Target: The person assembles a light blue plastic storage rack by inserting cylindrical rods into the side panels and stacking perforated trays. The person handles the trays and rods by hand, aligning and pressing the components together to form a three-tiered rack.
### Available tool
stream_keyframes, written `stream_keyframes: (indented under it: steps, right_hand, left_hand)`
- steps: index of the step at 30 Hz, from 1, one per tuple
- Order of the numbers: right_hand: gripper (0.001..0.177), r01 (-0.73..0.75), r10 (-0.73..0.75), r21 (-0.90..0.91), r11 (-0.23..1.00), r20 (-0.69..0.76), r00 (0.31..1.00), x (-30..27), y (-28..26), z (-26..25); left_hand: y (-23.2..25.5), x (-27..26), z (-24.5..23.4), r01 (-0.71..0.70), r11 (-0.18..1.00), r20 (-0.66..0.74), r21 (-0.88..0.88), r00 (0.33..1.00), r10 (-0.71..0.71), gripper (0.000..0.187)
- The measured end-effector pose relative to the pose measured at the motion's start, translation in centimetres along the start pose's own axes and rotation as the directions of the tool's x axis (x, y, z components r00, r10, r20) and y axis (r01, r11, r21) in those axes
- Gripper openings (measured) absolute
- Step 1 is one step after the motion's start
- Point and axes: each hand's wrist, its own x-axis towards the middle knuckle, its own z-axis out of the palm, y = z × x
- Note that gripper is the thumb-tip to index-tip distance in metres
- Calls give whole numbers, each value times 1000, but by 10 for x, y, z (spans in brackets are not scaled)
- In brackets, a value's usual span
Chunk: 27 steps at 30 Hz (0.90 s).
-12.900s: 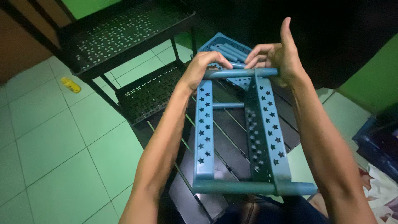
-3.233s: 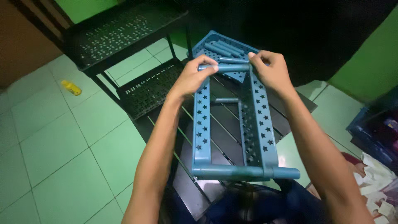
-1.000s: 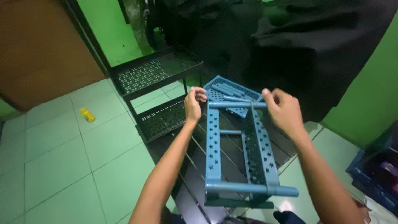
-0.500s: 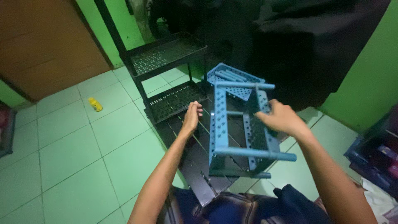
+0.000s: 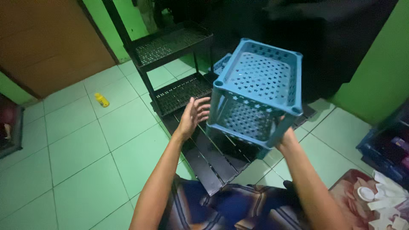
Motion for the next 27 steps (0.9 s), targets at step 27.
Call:
stream_keyframes:
  steps: [27]
  right_hand:
    - [52, -235, 293, -582, 778, 6, 956, -103, 20, 71]
  left_hand:
    - [-101, 77, -59, -197, 924, -281, -327, 954, 104, 54]
